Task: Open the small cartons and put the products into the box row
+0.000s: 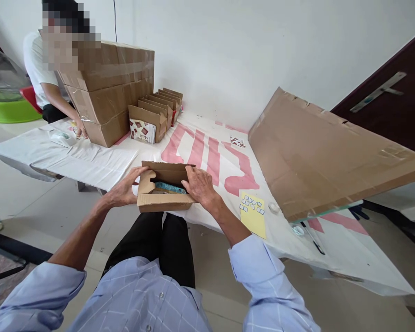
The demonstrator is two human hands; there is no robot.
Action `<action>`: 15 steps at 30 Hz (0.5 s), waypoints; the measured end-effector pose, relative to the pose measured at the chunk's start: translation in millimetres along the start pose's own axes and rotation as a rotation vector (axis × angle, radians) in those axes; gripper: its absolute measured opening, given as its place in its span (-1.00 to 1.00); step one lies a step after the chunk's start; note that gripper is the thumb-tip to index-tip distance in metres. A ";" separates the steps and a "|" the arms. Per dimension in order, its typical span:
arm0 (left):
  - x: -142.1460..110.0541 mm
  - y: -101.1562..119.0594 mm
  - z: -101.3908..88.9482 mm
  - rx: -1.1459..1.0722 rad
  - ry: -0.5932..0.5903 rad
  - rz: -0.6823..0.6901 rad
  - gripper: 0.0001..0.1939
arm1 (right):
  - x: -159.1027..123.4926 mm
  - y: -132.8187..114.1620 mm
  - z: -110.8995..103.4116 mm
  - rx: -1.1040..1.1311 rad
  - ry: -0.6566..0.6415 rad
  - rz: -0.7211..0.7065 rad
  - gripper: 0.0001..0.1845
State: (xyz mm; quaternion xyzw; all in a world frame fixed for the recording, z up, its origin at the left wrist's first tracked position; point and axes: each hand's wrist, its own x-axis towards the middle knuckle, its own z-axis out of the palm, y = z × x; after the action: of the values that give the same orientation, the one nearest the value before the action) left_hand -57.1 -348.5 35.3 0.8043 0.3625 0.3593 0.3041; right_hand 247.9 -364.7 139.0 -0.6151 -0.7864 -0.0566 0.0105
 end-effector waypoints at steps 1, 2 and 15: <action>1.0 -0.9 -0.3 0.001 -0.001 -0.007 0.19 | 1.8 1.4 0.7 0.029 -0.010 0.010 -0.58; 2.1 -1.7 -0.6 0.002 -0.002 -0.013 0.21 | 3.4 2.9 1.6 0.054 -0.016 0.017 -0.54; 6.6 7.1 -8.8 0.066 -0.078 0.079 0.06 | 26.6 -7.0 3.5 0.156 -0.308 -0.146 -0.40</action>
State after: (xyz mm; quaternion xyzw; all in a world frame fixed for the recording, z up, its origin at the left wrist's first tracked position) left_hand -58.3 -345.2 47.9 0.8410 0.3299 0.3272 0.2770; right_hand 234.9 -340.3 137.4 -0.5551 -0.8232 0.0987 -0.0667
